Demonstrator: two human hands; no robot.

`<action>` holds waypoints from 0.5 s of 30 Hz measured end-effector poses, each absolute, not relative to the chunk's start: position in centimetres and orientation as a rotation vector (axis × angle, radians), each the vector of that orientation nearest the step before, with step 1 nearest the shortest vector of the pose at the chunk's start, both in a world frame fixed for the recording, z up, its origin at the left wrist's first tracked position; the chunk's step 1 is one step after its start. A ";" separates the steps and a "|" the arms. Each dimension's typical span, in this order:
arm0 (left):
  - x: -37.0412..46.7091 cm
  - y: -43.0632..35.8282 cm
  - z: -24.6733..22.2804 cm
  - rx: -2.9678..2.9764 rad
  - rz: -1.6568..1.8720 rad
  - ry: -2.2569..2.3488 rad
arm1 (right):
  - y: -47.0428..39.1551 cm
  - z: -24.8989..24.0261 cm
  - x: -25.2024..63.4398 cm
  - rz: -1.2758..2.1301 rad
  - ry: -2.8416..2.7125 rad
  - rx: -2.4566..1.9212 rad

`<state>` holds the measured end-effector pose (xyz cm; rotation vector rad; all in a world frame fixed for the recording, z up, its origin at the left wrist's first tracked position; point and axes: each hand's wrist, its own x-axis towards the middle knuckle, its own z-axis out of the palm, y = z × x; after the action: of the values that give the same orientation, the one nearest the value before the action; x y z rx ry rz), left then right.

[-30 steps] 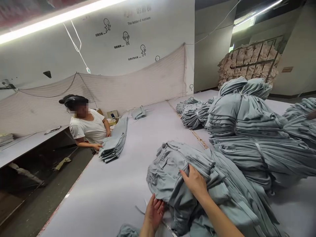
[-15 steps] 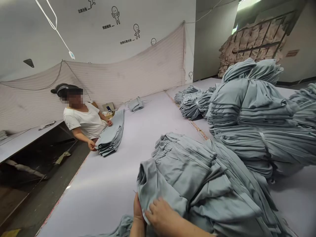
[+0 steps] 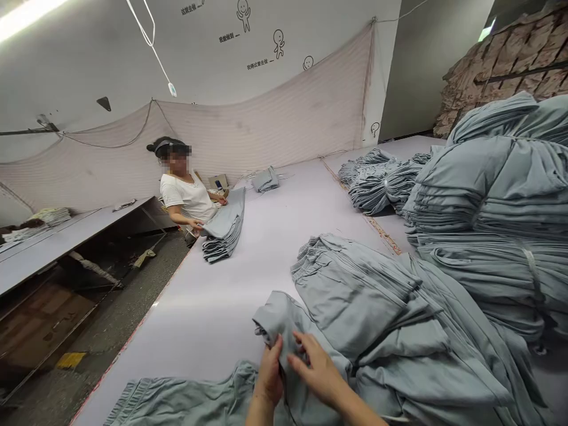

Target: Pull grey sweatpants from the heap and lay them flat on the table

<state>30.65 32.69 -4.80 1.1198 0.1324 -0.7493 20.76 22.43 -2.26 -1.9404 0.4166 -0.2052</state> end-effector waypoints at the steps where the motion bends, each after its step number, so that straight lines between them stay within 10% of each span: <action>1: 29.8 32.4 -4.6 1.180 -0.730 0.060 | 21.9 -1.8 21.3 -0.256 0.494 -1.853; 15: 22.5 31.5 -8.3 1.310 -0.749 -0.168 | 17.7 -2.1 17.7 -0.191 0.783 -1.832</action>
<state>22.50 31.46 -8.29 1.3102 -0.1676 -0.7487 17.69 17.66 -2.08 -1.8322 0.7828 -0.1906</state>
